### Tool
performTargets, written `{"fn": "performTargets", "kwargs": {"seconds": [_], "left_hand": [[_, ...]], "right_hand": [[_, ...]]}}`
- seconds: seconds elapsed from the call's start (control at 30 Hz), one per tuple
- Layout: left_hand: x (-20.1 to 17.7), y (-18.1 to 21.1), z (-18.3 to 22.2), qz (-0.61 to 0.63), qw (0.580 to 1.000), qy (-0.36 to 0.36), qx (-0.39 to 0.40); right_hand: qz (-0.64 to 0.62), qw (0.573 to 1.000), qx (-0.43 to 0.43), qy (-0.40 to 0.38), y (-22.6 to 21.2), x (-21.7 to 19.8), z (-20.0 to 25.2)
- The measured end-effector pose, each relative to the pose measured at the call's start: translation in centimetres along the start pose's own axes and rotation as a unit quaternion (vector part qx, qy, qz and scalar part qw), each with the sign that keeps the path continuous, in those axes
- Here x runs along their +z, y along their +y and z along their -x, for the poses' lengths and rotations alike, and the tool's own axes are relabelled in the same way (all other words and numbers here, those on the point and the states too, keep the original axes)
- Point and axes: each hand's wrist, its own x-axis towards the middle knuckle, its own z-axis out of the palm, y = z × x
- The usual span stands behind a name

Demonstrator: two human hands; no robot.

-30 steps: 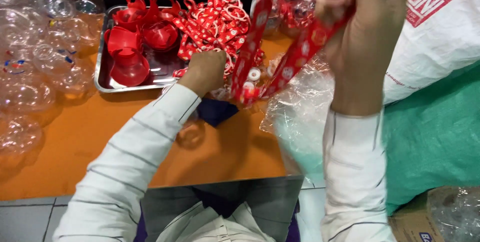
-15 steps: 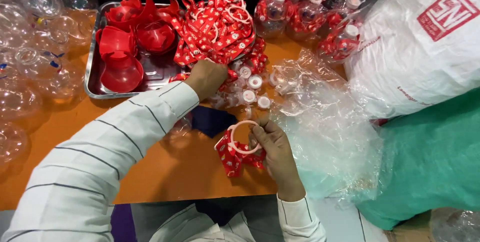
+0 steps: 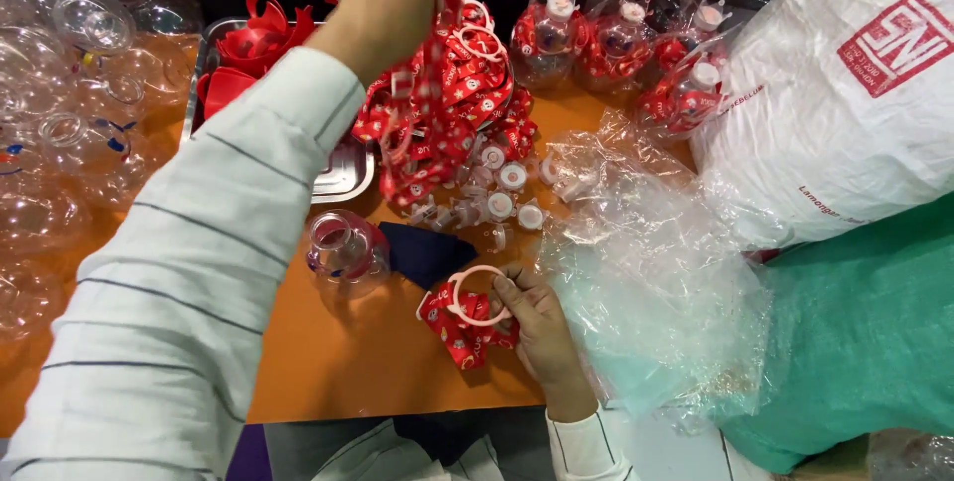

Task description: Attaching a red lanyard strap to the neck of a small plastic bottle.

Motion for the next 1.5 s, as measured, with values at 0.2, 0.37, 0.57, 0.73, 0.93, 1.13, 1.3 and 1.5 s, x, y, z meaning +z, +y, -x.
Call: {"fn": "performTargets", "kwargs": {"seconds": [0.2,0.37,0.57,0.73,0.93,1.13,1.3,1.5], "left_hand": [[-1.6,0.7,0.5,0.113,0.991,-0.071,-0.031],[-5.1,4.0,2.9,0.154,0.954,-0.236,-0.099],[-10.5,10.2,9.0,0.319,0.877,-0.351,-0.08],[-14.2,13.8,15.7,0.561,0.763,-0.318,-0.043],[-11.2,13.2,21.6,0.748,0.631,-0.166,-0.122],[-13.9,11.8,23.2,0.765,0.614,-0.089,-0.173],[-14.0,11.0,25.0,0.77,0.587,-0.024,-0.248],[-17.2,12.4,24.5,0.801,0.502,-0.029,-0.324]], "right_hand": [[0.044,0.999,0.011,0.028,0.8,0.0,0.4],[0.041,0.997,0.02,0.055,0.8,0.0,0.3],[0.053,0.998,-0.032,0.016,-2.4,2.0,-0.5],[0.055,0.994,-0.099,-0.005,-5.0,4.0,-1.8],[0.12,0.987,-0.106,-0.02,-8.2,6.4,-1.7],[0.169,0.977,-0.055,-0.116,-10.0,6.4,-0.8],[0.251,0.954,-0.092,-0.136,-11.0,5.2,-0.4],[0.315,0.93,-0.083,-0.17,-11.0,4.7,-1.1]]}}
